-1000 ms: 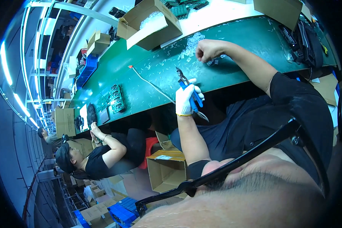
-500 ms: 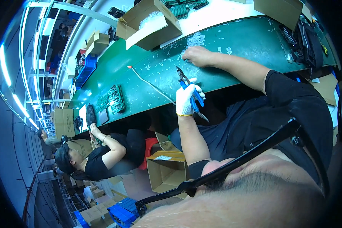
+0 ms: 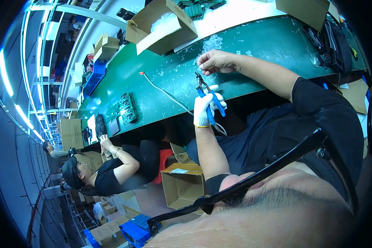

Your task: Cutting and preparing small electronic components on a production line.

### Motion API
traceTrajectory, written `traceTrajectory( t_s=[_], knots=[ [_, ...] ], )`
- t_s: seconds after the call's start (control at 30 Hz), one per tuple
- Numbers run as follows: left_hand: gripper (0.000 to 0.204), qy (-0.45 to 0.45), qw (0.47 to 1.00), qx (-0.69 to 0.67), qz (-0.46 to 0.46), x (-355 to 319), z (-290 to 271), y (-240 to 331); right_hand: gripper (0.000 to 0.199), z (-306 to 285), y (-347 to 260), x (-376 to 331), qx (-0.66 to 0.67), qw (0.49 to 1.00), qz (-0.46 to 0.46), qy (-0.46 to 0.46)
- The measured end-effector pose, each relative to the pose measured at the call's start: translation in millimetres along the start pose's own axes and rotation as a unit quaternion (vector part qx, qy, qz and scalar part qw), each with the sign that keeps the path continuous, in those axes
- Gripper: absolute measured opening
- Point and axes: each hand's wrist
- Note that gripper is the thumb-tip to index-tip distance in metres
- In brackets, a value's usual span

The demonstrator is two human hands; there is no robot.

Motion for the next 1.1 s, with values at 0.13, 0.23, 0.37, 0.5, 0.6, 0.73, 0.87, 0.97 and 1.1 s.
traceTrajectory(
  t_s=[0.13,0.23,0.37,0.5,0.6,0.73,0.87,0.97,1.1],
  knots=[
    [0.05,-0.007,1.0,-0.009,0.011,-2.6,3.6,1.0,0.012,6.1,3.6,-5.4,-0.001,1.0,0.02,0.015],
    [0.05,-0.012,1.0,-0.014,0.01,-2.6,3.0,0.1,0.009,7.1,5.6,-6.0,-0.016,0.999,0.009,0.029],
    [0.051,-0.016,1.0,0.0,0.01,-2.7,-0.1,0.1,0.008,7.8,3.4,-8.9,-0.053,0.998,0.013,0.029],
    [0.051,-0.018,1.0,0.012,0.005,-2.1,-4.1,1.3,0.009,10.6,1.7,-11.9,-0.089,0.995,0.015,0.034],
    [0.058,-0.033,0.999,0.033,0.0,-2.3,-7.3,1.5,0.01,12.5,1.7,-13.0,-0.081,0.996,0.012,0.038],
    [0.056,-0.026,0.999,0.041,-0.007,-3.6,-3.7,0.4,0.01,10.5,2.0,-13.9,-0.101,0.994,0.007,0.04],
    [0.052,-0.017,0.993,0.118,-0.001,-4.4,-1.8,6.3,0.009,9.7,-2.3,-14.6,-0.12,0.992,0.008,0.034],
    [0.049,-0.01,0.992,0.125,0.008,-6.4,13.1,11.8,0.009,8.0,-5.4,-17.1,-0.109,0.994,0.014,0.029],
    [0.046,0.012,0.989,0.148,0.004,-7.7,20.5,11.2,0.009,5.6,-10.1,-19.9,-0.122,0.992,0.009,0.031]
  ],
)
Point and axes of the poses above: each hand's wrist, its own x-axis towards the middle knuckle, its own z-axis out of the palm, y = z × x, and after that the axes turned 12 degrees about z, right-handed
